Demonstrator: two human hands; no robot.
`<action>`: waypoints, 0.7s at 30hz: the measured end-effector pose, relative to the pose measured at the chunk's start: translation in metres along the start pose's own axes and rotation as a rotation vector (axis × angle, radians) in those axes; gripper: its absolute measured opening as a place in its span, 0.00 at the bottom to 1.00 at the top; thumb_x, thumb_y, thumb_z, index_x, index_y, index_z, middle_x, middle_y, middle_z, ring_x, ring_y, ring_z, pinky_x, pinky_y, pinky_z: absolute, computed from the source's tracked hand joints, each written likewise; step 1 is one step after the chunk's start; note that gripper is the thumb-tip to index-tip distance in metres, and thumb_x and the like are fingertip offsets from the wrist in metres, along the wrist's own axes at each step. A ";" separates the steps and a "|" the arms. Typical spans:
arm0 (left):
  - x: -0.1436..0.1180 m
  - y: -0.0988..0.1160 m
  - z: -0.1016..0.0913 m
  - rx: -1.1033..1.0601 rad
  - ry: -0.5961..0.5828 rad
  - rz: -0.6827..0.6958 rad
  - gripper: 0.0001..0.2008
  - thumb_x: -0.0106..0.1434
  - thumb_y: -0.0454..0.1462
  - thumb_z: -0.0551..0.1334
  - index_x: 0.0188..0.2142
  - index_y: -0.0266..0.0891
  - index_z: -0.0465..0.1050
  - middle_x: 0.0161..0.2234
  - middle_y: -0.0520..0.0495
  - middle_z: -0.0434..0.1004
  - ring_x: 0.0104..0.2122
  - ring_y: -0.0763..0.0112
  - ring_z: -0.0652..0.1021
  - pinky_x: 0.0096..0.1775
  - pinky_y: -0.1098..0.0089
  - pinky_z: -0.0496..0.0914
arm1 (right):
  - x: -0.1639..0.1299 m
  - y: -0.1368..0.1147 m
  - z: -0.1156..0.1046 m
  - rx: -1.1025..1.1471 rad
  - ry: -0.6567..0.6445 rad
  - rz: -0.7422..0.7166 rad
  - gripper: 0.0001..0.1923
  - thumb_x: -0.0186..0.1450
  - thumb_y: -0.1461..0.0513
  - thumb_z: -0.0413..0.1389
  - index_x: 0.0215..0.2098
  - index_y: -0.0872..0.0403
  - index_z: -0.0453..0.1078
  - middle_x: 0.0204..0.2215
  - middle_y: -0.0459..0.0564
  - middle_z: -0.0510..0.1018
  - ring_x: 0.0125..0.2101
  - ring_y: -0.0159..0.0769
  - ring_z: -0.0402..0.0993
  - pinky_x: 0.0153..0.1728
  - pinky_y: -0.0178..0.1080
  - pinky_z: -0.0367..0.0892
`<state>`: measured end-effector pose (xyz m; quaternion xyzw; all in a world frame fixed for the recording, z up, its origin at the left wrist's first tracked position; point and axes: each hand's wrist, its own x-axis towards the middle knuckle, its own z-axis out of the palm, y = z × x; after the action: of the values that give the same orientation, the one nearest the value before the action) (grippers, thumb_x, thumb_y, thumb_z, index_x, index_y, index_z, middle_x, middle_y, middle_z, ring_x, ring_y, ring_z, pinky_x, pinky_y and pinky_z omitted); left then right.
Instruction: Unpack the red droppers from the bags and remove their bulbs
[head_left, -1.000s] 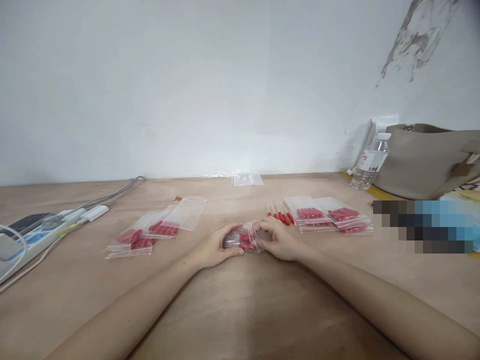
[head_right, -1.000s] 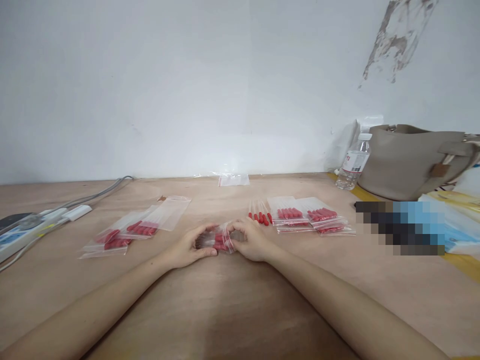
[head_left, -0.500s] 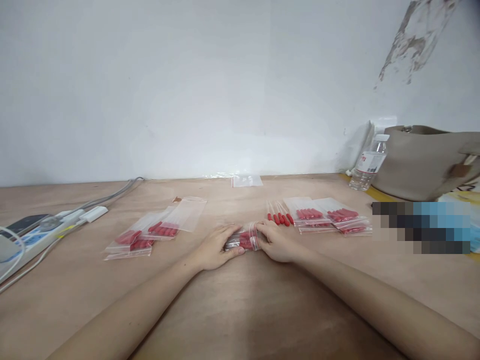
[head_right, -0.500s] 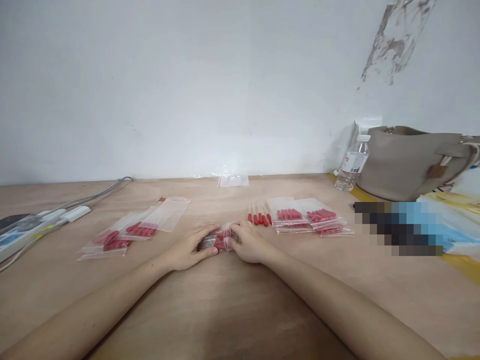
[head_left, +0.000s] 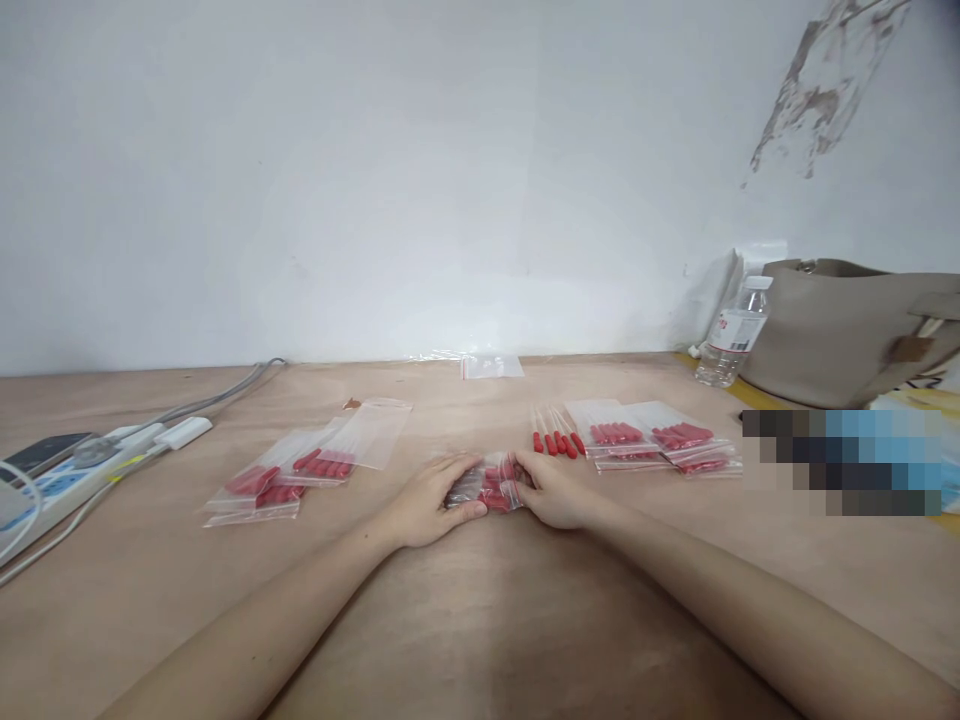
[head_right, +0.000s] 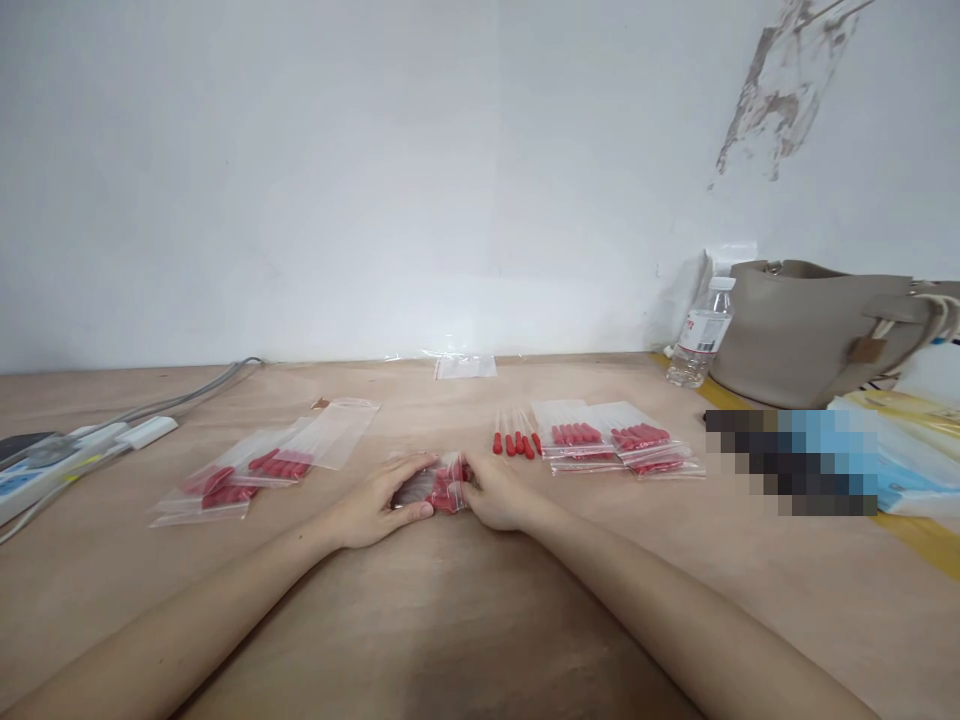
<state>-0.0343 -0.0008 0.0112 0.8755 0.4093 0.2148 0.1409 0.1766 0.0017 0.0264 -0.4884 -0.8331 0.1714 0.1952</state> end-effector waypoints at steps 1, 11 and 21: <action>0.000 0.000 0.000 -0.003 0.000 0.001 0.29 0.57 0.49 0.56 0.55 0.42 0.56 0.53 0.43 0.62 0.52 0.60 0.65 0.52 0.59 0.60 | -0.001 -0.001 -0.001 -0.019 0.000 -0.002 0.04 0.59 0.62 0.50 0.31 0.52 0.65 0.24 0.44 0.71 0.23 0.29 0.64 0.24 0.31 0.53; 0.000 0.001 -0.002 0.004 -0.006 -0.019 0.28 0.58 0.49 0.56 0.56 0.41 0.56 0.54 0.43 0.62 0.51 0.60 0.65 0.51 0.59 0.61 | 0.005 0.015 0.003 0.420 -0.038 0.058 0.03 0.57 0.64 0.51 0.29 0.55 0.65 0.24 0.45 0.72 0.25 0.29 0.67 0.27 0.32 0.61; 0.000 0.001 -0.001 -0.008 0.008 -0.007 0.28 0.58 0.48 0.56 0.56 0.43 0.56 0.54 0.43 0.62 0.51 0.59 0.65 0.51 0.58 0.61 | 0.004 0.020 0.012 0.984 -0.042 0.186 0.20 0.49 0.55 0.61 0.36 0.58 0.68 0.22 0.42 0.71 0.21 0.24 0.65 0.26 0.32 0.64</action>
<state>-0.0341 -0.0015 0.0128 0.8727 0.4119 0.2193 0.1434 0.1840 0.0134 0.0068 -0.4070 -0.6101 0.5706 0.3696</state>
